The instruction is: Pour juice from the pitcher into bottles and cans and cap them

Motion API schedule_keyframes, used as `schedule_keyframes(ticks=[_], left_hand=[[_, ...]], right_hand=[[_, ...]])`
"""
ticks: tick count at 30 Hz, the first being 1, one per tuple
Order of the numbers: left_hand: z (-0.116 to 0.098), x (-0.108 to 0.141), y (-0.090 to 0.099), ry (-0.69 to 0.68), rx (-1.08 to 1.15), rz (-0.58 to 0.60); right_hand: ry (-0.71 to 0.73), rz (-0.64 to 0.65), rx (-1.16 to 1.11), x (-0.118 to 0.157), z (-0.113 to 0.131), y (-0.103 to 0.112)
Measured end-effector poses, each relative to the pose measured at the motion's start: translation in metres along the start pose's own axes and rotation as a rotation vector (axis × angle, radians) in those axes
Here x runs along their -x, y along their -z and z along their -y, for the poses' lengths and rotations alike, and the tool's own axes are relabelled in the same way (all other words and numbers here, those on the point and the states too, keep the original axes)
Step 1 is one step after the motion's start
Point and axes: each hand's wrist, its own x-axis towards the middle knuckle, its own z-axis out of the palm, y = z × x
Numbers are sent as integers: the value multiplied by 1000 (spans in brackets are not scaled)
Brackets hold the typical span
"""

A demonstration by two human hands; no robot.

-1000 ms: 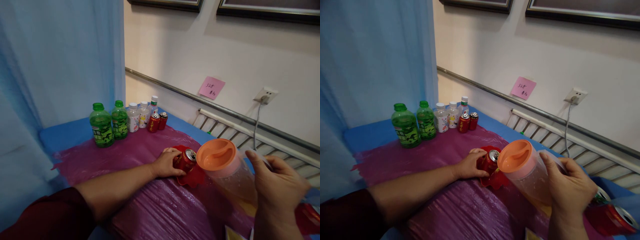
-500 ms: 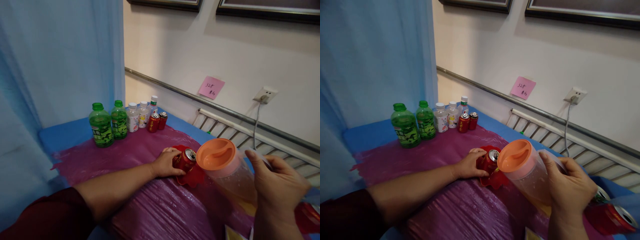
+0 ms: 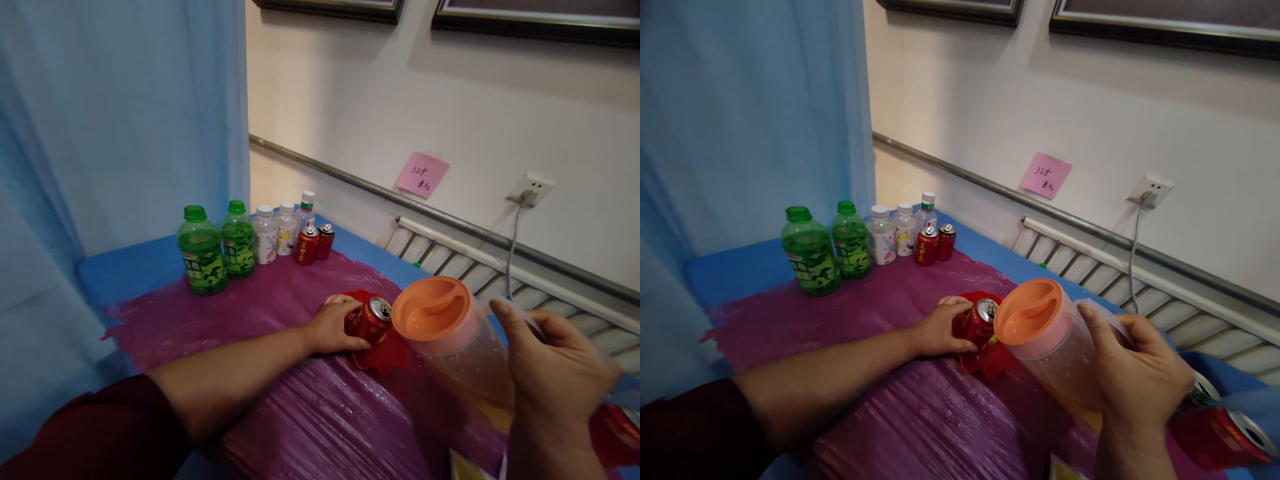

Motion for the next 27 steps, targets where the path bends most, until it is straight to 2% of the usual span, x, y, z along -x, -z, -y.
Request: schedule_keyframes(ticks=[27], left_hand=[[-1,0,1,-1,-2,13]], right_hand=[[37,-4,39,0,0,1]])
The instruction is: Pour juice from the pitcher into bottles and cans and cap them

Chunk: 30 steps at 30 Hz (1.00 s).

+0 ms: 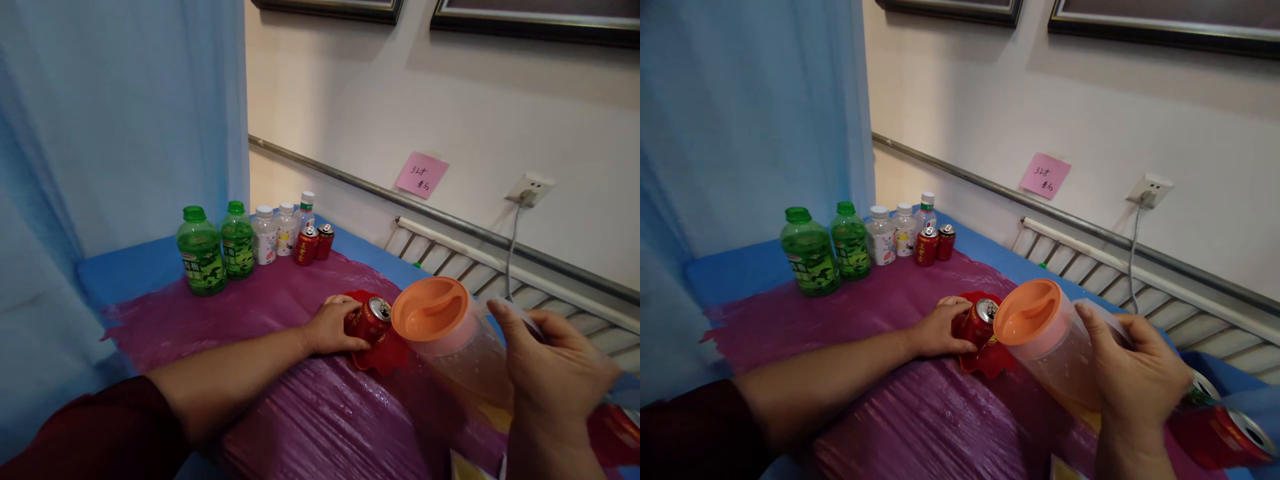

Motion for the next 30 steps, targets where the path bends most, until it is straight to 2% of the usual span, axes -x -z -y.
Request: schedule_keyframes(ticks=[15,30], left_hand=[[1,0,-2,13,-5,-13],[0,0,-1,11,-5,-11]], right_hand=[[-50,2,-18,0,2,0],[-28,6,-13,-1,-3,-2]])
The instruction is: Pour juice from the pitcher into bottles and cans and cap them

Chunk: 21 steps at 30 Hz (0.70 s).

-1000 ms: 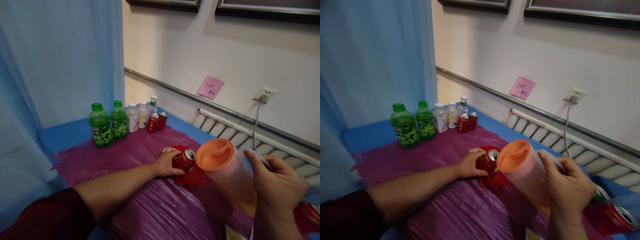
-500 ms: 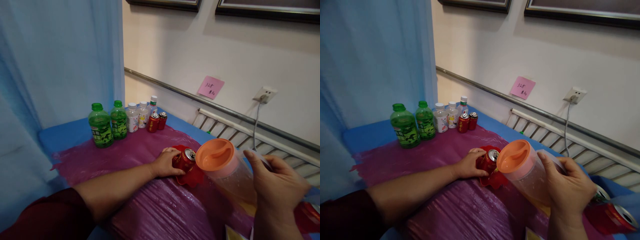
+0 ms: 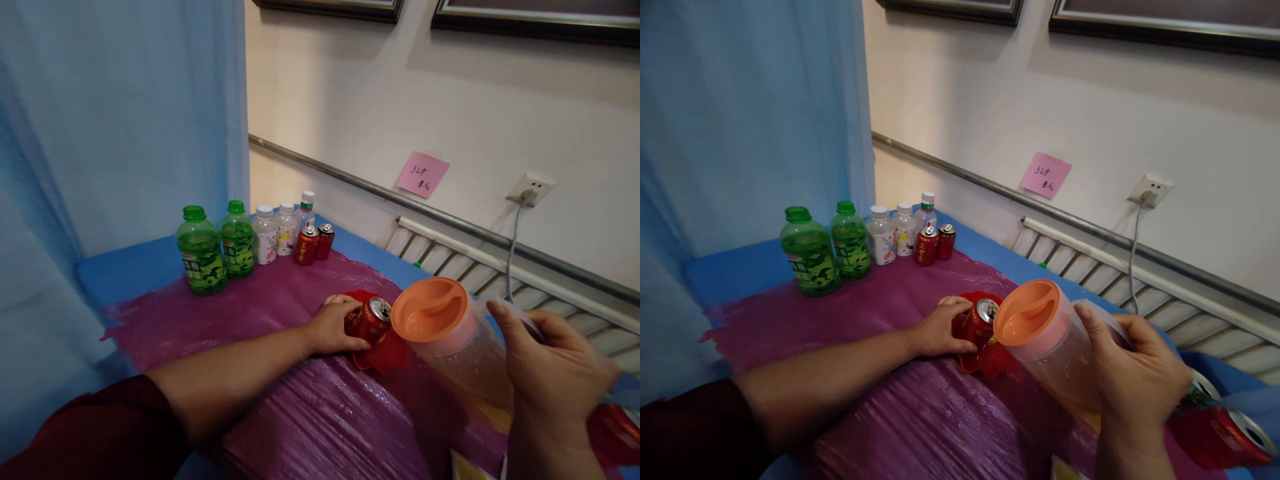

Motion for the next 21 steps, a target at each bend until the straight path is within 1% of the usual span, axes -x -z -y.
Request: schedule_keyframes(ticks=[6,21], left_hand=[[-2,0,1,24,10,10],[-4,-1,3,-11,18,12]], right_hand=[[-3,-11,9,-1,-2,-1],[15,-5,-23,0,2,1]])
